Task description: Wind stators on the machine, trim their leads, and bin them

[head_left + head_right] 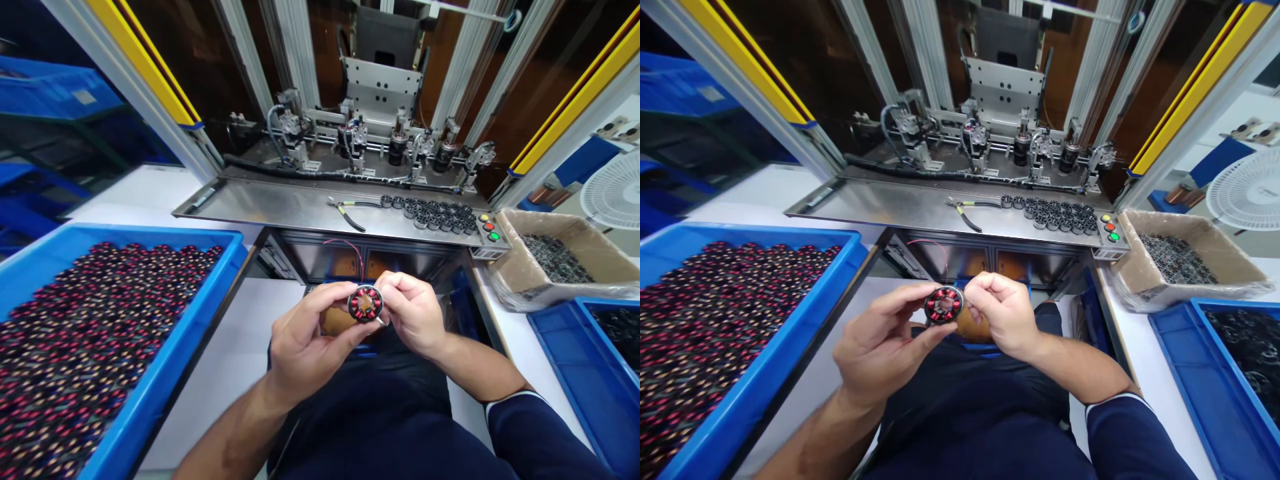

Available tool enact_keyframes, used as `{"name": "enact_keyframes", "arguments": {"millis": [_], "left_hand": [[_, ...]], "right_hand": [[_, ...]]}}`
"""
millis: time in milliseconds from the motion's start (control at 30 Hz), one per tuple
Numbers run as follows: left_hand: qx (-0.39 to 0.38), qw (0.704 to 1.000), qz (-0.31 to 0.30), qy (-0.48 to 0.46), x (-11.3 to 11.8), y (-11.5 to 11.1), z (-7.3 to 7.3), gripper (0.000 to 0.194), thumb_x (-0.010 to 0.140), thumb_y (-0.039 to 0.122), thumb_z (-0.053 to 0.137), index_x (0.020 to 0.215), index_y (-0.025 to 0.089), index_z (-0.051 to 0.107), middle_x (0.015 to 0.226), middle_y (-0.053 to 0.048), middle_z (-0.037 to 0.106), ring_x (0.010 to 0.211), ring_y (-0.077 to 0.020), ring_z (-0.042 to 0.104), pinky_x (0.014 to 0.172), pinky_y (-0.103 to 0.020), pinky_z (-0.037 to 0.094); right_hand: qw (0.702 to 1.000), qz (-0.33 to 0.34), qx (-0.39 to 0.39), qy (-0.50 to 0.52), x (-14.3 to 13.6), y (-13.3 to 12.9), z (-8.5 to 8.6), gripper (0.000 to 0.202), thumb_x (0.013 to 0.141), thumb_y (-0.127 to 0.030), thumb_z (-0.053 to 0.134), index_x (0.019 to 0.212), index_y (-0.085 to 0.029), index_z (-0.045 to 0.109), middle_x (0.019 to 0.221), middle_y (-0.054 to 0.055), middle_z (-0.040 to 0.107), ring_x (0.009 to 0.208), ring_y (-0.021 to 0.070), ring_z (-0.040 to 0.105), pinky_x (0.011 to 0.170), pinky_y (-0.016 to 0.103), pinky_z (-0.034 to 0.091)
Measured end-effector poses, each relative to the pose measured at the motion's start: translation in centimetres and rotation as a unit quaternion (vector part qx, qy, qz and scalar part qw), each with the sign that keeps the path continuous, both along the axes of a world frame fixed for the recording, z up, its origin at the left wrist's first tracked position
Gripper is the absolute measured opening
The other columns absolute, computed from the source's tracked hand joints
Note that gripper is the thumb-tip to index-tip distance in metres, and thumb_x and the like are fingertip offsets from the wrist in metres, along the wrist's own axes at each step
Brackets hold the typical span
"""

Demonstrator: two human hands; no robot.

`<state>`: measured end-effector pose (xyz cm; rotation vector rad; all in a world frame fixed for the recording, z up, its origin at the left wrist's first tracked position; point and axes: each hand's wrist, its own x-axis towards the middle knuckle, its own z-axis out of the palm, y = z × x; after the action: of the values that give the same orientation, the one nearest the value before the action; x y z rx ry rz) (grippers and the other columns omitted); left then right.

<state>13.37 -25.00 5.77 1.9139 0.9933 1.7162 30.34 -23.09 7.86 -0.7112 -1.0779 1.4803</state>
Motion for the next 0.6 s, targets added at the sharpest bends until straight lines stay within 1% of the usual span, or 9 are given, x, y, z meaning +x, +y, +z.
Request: {"name": "enact_keyframes", "arguments": {"millis": [133, 300, 433, 600], "left_hand": [[-0.017, 1.0, 0.013, -0.003, -0.07, -0.09, -0.04, 0.046, 0.076, 0.029, 0.087, 0.119, 0.022, 0.071, 0.107, -0.007, 0.079, 0.096, -0.0229, 0.076, 0.09, -0.033, 0.064], [-0.035, 0.999, 0.015, -0.001, -0.02, -0.18, 0.06, 0.046, 0.076, 0.031, 0.087, 0.119, 0.022, 0.072, 0.106, -0.007, 0.079, 0.093, -0.0221, 0.077, 0.086, -0.031, 0.064], [-0.029, 1.0, 0.004, -0.007, -0.04, -0.22, 0.08, 0.047, 0.077, 0.027, 0.086, 0.121, 0.022, 0.07, 0.108, -0.007, 0.078, 0.095, -0.0207, 0.076, 0.087, -0.029, 0.063], [-0.009, 1.0, -0.022, -0.013, -0.13, -0.34, 0.38, 0.052, 0.076, 0.017, 0.086, 0.125, 0.024, 0.068, 0.111, -0.004, 0.077, 0.1, -0.018, 0.073, 0.094, -0.027, 0.06]], "right_hand": [[1.0, 0.001, 0.002, 0.002, -0.01, 0.04, 0.08, 0.032, 0.085, -0.041, 0.077, 0.069, -0.016, 0.064, 0.063, -0.003, 0.057, 0.049, 0.0063, 0.046, 0.049, 0.022, 0.036], [1.0, -0.003, -0.001, -0.009, -0.03, -0.01, 0.27, 0.036, 0.083, -0.044, 0.078, 0.067, -0.016, 0.062, 0.062, -0.004, 0.056, 0.048, 0.0064, 0.045, 0.049, 0.022, 0.036], [1.0, 0.0, 0.0, -0.012, -0.04, -0.06, 0.31, 0.037, 0.083, -0.046, 0.078, 0.067, -0.016, 0.062, 0.062, -0.004, 0.055, 0.048, 0.0063, 0.045, 0.049, 0.023, 0.036], [1.0, 0.009, -0.011, -0.004, -0.07, -0.07, 0.14, 0.038, 0.083, -0.047, 0.078, 0.068, -0.016, 0.062, 0.062, -0.004, 0.056, 0.048, 0.006, 0.045, 0.05, 0.022, 0.036]]}}
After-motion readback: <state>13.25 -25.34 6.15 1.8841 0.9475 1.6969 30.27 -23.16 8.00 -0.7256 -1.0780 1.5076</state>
